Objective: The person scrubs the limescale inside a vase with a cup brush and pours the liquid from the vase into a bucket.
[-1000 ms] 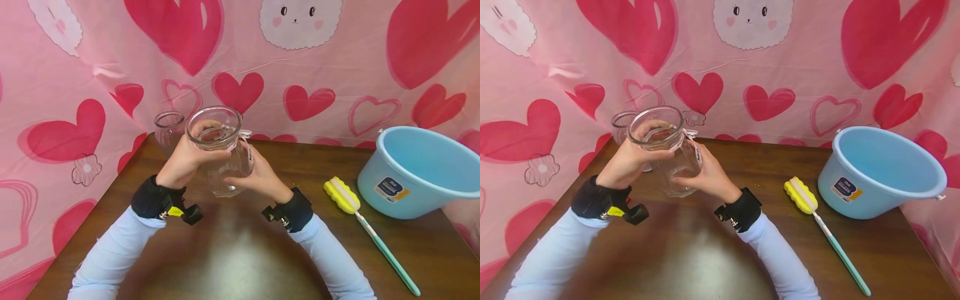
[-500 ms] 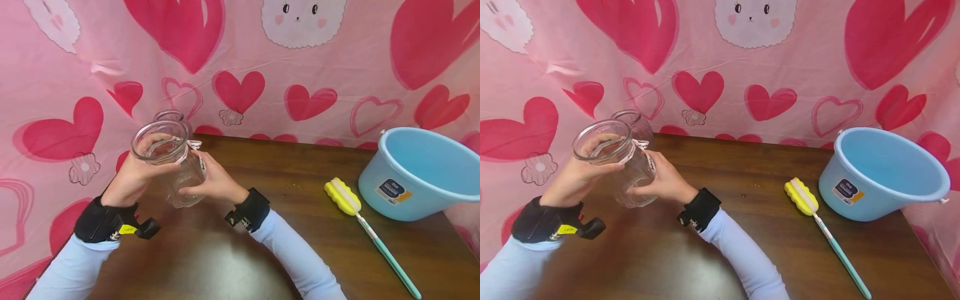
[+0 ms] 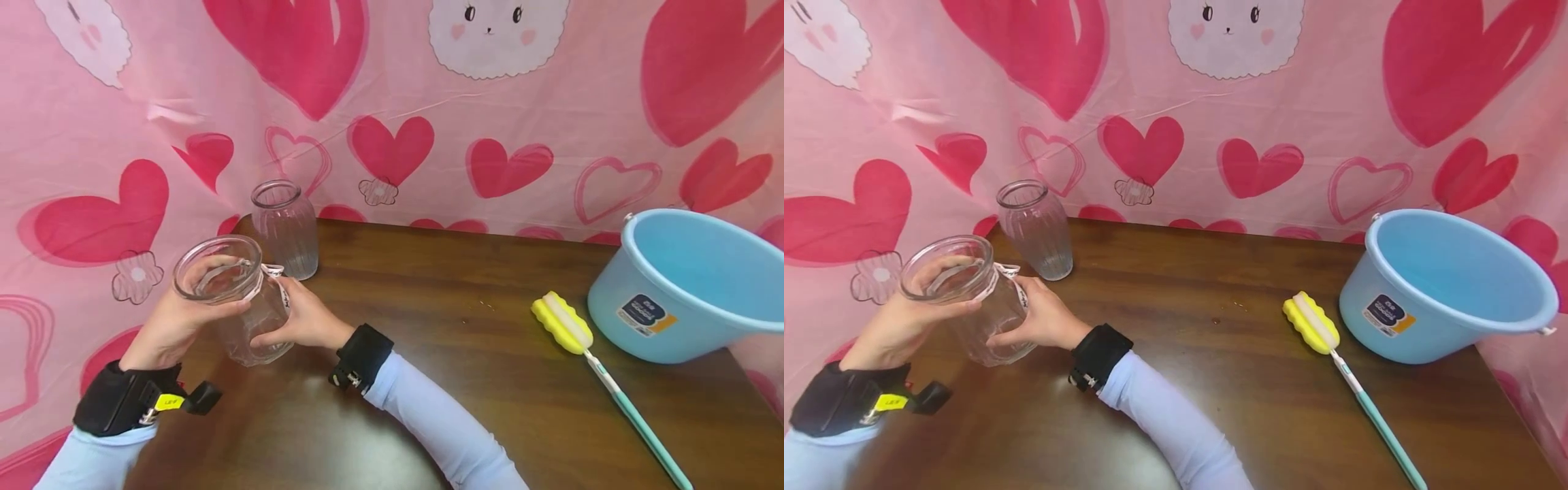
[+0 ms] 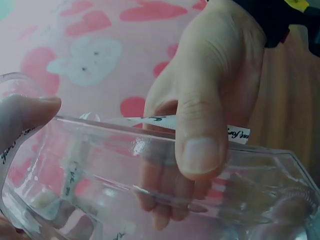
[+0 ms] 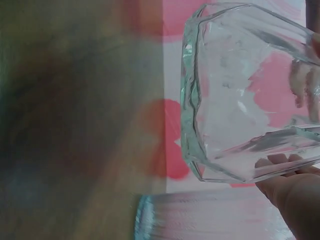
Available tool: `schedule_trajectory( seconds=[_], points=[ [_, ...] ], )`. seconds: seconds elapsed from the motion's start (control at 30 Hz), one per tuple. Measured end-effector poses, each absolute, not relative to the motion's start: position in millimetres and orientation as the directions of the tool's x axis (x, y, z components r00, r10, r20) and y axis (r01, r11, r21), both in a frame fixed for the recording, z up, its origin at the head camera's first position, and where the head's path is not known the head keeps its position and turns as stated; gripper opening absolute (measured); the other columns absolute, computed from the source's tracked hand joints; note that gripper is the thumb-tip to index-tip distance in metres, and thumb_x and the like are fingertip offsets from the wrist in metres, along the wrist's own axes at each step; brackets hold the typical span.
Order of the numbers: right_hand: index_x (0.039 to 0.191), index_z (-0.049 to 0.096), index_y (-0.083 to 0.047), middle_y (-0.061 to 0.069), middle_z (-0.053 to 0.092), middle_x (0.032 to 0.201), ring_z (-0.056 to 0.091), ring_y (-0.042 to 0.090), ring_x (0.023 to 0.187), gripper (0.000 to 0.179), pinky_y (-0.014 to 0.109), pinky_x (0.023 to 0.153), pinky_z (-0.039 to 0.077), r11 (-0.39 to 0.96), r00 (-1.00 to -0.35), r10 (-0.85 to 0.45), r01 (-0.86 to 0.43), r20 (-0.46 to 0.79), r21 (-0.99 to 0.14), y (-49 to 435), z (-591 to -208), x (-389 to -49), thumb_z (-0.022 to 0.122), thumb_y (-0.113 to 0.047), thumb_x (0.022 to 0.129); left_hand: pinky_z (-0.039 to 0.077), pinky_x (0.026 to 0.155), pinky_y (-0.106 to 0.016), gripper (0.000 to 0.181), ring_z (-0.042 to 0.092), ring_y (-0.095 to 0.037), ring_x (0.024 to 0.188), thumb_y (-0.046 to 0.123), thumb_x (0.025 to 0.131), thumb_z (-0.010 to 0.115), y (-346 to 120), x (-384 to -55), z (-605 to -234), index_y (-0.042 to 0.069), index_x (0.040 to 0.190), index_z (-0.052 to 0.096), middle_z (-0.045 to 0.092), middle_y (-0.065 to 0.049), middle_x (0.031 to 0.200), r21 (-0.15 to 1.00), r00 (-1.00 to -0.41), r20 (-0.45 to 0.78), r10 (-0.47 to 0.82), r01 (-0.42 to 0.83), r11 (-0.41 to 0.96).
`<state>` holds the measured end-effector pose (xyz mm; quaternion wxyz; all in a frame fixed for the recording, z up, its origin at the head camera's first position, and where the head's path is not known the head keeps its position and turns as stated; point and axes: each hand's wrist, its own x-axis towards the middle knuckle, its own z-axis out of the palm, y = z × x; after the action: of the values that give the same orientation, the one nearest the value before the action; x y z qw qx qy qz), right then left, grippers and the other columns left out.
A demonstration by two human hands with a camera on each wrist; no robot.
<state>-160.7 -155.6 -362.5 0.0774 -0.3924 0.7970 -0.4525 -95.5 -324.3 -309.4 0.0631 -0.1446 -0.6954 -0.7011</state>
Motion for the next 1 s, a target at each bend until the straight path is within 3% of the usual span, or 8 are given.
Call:
schedule_trajectory(
  seconds=[0.53,0.8,0.87,1.0],
  points=[
    [0.131,0.04,-0.007,0.005,0.048,0.124,0.048,0.009,0.111,0.088,0.014,0.091,0.036,0.37,-0.69,-0.705,-0.556,0.164,-0.745,-173,-384,-158,0.086,-0.026,0.059,0.046,0.079,-0.019,0.053,0.049,-0.012,0.106,-0.017,0.076,0.059,-342,-89,-343,0.004,0.123,0.046,0.046,-0.001,0.122,0.97,-0.969,0.239,0.068,0.241,0.028],
    [0.13,0.041,-0.009,0.004,0.049,0.123,0.048,0.008,0.111,0.087,0.012,0.09,0.035,0.405,-0.702,-0.696,-0.558,0.151,-0.725,-171,-393,-153,0.087,-0.027,0.057,0.048,0.076,-0.02,0.056,0.055,-0.011,0.102,-0.021,0.073,0.059,-336,-89,-352,0.0,0.123,0.044,0.048,-0.004,0.121,0.969,-0.966,0.248,0.075,0.249,-0.007],
    [0.128,0.043,-0.008,0.003,0.05,0.121,0.049,0.008,0.109,0.086,0.012,0.089,0.036,0.41,-0.705,-0.694,-0.552,0.144,-0.726,-170,-393,-152,0.087,-0.027,0.057,0.048,0.076,-0.019,0.058,0.054,-0.01,0.102,-0.019,0.073,0.061,-336,-88,-352,0.001,0.125,0.043,0.047,-0.003,0.121,0.968,-0.967,0.245,0.076,0.248,0.038],
    [0.128,0.043,-0.008,0.003,0.051,0.121,0.049,0.008,0.109,0.087,0.012,0.089,0.036,0.432,-0.707,-0.696,-0.551,0.124,-0.714,-168,-391,-151,0.087,-0.03,0.057,0.043,0.076,-0.012,0.071,0.048,-0.001,0.103,-0.007,0.073,0.069,-338,-84,-351,0.004,0.135,0.035,0.043,-0.006,0.126,0.913,-0.976,0.208,0.064,0.217,0.345]
  ],
)
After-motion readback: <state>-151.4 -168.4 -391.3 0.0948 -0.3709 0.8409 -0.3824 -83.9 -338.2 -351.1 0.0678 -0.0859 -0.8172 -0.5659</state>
